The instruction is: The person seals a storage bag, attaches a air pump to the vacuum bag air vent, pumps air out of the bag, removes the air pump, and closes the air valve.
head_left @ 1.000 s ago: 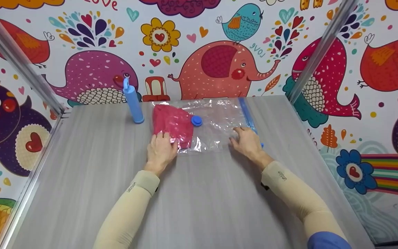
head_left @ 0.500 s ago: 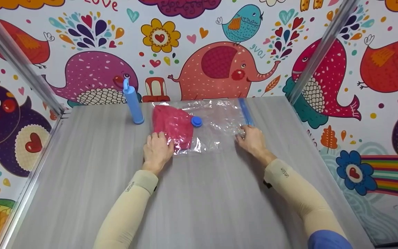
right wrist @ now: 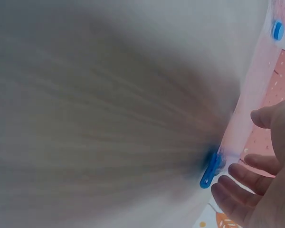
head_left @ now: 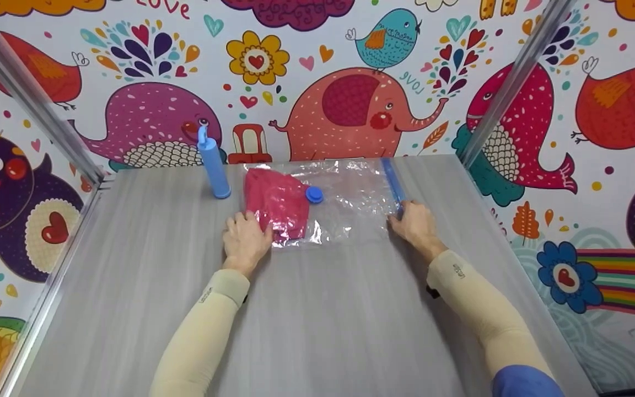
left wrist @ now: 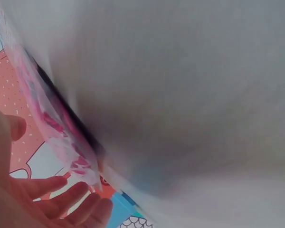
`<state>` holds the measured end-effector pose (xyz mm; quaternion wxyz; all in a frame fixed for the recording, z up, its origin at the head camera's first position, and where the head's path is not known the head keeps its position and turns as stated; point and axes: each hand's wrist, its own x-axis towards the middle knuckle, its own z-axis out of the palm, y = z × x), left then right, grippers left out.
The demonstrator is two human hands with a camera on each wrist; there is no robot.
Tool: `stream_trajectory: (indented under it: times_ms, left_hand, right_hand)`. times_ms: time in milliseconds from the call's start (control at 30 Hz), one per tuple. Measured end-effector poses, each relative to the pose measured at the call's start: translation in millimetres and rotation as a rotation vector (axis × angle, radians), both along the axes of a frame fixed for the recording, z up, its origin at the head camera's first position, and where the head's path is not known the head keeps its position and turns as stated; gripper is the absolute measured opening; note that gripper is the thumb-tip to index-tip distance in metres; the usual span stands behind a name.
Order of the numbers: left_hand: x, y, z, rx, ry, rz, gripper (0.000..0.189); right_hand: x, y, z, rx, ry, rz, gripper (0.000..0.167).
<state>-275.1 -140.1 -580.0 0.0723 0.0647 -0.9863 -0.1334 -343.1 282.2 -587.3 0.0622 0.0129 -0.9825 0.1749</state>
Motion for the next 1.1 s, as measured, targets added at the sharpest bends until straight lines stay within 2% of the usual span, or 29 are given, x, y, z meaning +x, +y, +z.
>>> stream_trajectory:
  times_ms: [267, 400, 600, 733, 833, 1100]
  left_hand:
    - [-5.5, -4.7, -1.1, 0.024, -0.053, 0.023, 0.078]
    - [-6.1, -6.6, -3.1, 0.048, -0.065, 0.019, 0.079]
    - [-5.8, -7.5, -4.8, 0.069, -0.060, 0.009, 0.075]
    - [-5.0, -6.9, -3.8, 0.066, -0.034, 0.000, 0.077]
    - [-5.0, -6.9, -3.7, 0.066, -0.040, -0.004, 0.079]
    - [-6.6, -6.1, -4.6, 0.073, -0.054, -0.008, 0.079]
  right_hand:
    - [-5.2, 1.8, 1.6, -0.010, -0.138, -0.091, 0.059]
    - [-7.1, 2.1, 3.1, -0.028, -0.178, -0.133, 0.059]
    - [-9.0, 2.9, 5.6, -0.052, -0.176, -0.159, 0.053]
    - [-9.2, 3.5, 5.2, -0.050, -0.154, -0.177, 0.048]
    - [-8.5, 3.8, 5.2, -0.059, -0.153, -0.190, 0.046]
    - [-7.3, 2.5, 6.2, -0.117, -0.162, -0.202, 0.053]
